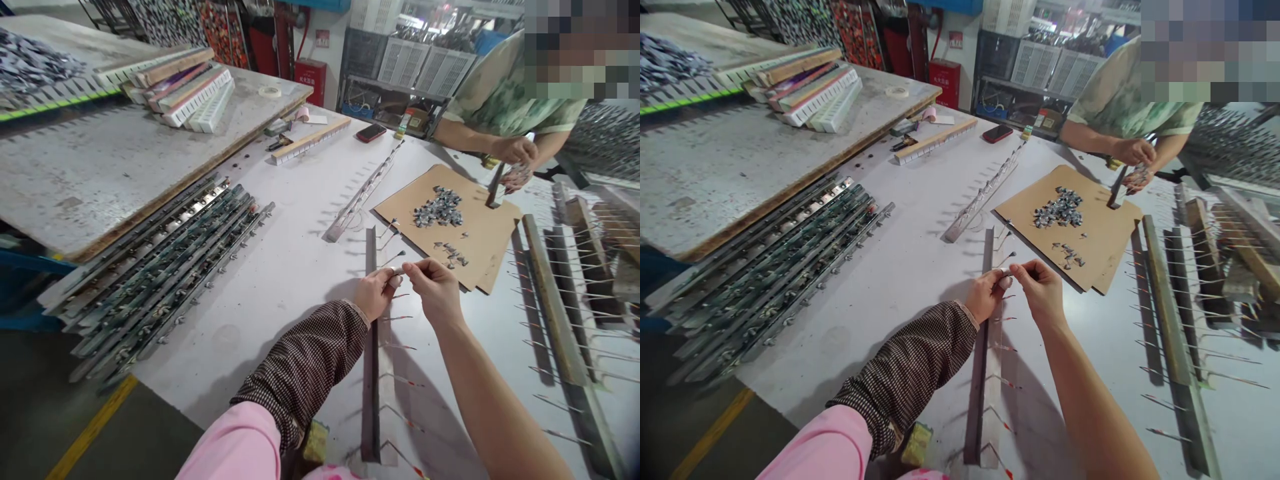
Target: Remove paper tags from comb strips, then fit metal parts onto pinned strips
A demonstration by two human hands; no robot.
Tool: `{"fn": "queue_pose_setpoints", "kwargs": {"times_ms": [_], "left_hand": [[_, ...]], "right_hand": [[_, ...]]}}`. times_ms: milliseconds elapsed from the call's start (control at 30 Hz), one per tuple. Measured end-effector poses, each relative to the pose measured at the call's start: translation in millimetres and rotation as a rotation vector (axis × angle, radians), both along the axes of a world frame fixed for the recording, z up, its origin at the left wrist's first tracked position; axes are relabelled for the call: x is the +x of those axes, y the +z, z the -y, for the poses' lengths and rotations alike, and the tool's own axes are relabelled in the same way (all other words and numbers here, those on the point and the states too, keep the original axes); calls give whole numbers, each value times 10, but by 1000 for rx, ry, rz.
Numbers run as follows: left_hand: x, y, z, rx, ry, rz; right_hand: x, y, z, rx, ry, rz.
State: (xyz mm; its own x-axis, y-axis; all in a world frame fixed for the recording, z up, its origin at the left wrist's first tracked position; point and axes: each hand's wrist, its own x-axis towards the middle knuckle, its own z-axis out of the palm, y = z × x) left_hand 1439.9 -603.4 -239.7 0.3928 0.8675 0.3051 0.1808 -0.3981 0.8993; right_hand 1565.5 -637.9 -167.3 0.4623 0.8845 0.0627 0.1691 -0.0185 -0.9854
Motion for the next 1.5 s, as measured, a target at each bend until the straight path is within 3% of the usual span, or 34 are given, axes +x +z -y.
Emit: {"fn": "queue_pose_setpoints", "kwargs": {"times_ms": [300,500,833,1000,1133,1367,1500], "left_hand": [[-14,31,3,7,-10,-9],[-18,15,3,36,-31,76],[-22,32,2,-3,-13,3],[-32,10,-12,-9,-9,13],[-36,10,-22,-15,-24,20],[-15,7,-5,-25,14,3],[-24,-2,-42,-14,-2,26]], "right_hand": [[39,72,-17,-45,59,86],[83,92,-30,-86,29,15],[29,69,-45,-60,163,339],[30,52,-42,-42,204,196],[98,13,-20,-14,129,222],[39,-3,-31,38,152,267],[13,-28,-43,43,139,180]]}}
